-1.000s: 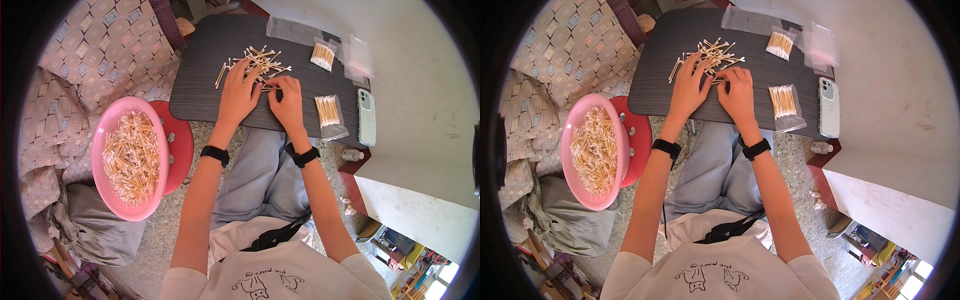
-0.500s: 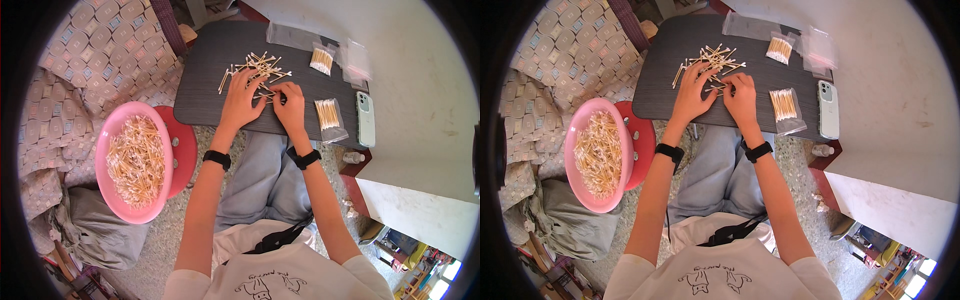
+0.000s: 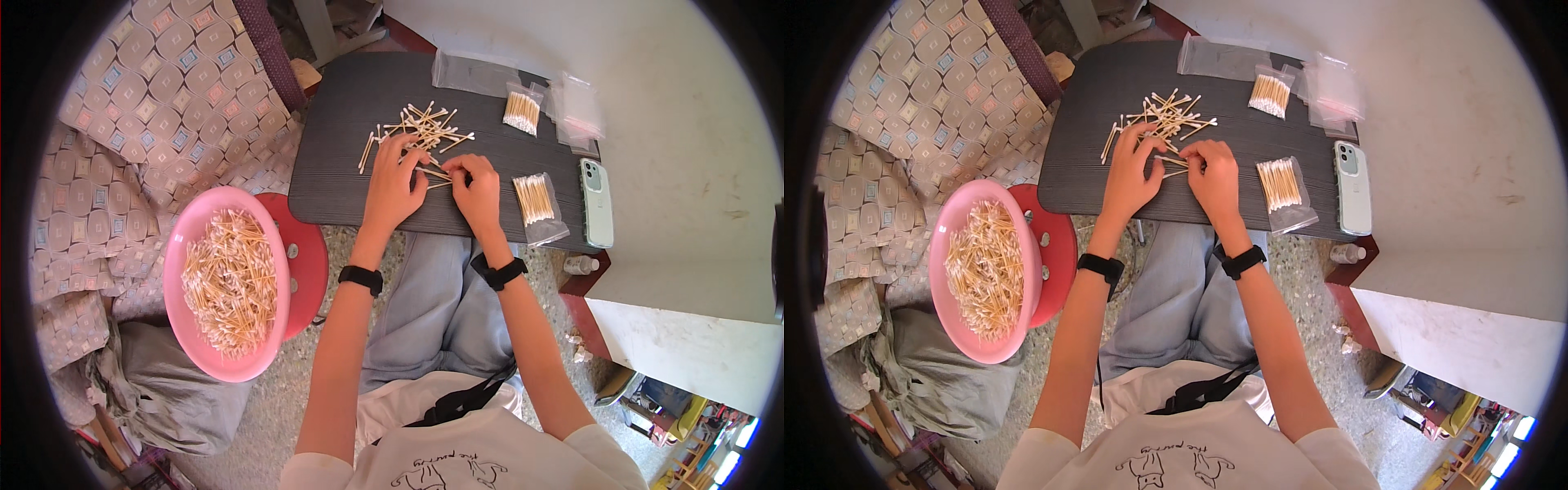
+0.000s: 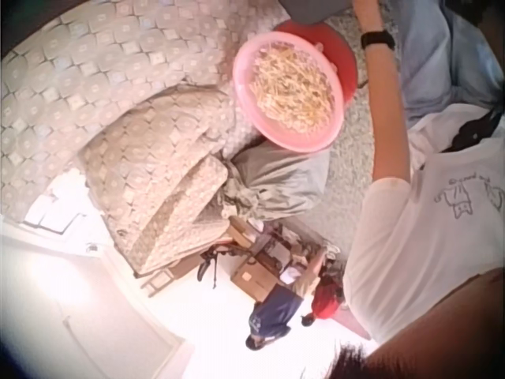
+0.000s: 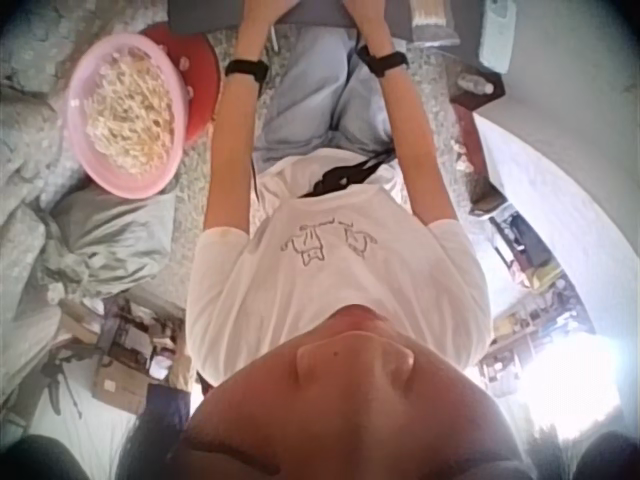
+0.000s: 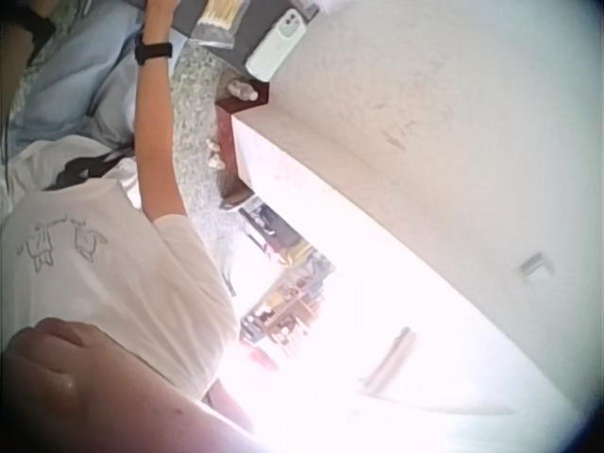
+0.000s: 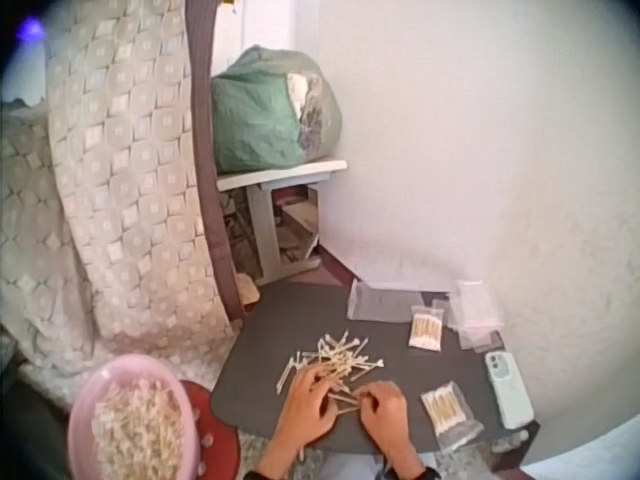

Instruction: The person gathers cotton swabs from a table, aligns them into a bundle, and slides them into a plastic bag. After sealing the bag, they begin grouping more cotton swabs on the table to repeat the process.

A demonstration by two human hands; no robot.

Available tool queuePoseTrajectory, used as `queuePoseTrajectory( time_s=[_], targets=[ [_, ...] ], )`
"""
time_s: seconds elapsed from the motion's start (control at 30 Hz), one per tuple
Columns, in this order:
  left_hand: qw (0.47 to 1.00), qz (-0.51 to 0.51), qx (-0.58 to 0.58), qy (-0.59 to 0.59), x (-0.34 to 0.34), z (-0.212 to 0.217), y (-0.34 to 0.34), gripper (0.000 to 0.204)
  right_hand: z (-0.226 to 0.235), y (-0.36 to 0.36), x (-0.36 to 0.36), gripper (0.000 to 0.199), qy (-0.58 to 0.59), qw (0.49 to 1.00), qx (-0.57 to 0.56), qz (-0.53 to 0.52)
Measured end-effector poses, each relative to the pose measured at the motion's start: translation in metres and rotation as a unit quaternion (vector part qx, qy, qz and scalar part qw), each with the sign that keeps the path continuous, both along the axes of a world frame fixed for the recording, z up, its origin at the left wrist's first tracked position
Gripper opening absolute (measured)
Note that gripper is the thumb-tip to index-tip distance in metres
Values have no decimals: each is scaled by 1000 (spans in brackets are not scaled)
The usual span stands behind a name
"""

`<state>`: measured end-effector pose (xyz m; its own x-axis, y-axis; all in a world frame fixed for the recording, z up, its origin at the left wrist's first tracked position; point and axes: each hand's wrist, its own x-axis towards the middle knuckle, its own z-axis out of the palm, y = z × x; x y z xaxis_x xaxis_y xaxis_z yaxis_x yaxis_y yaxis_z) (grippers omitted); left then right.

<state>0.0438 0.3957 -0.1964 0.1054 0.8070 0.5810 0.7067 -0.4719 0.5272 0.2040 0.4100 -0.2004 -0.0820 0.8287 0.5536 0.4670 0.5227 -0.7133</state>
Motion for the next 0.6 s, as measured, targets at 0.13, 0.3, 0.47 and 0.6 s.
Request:
queuePoseTrajectory(
  time_s=[0.13, 0.3, 0.47, 0.6],
  targets=[
    [999, 4, 29, 17, -1, -1, -2, 18, -1, -1, 1, 12, 43, 998, -43, 18],
    [1000, 1, 27, 4, 2, 0, -2, 12, -3, 1, 0, 12, 18, 999, -37, 24],
    [1000, 4, 24, 19, 2, 0, -2, 10, -3, 3, 2, 12, 37, 998, -43, 28],
    [999, -5, 30, 12, 3, -2, -1, 11, -2, 2, 2, 13, 55, 997, -50, 27]
  ],
)
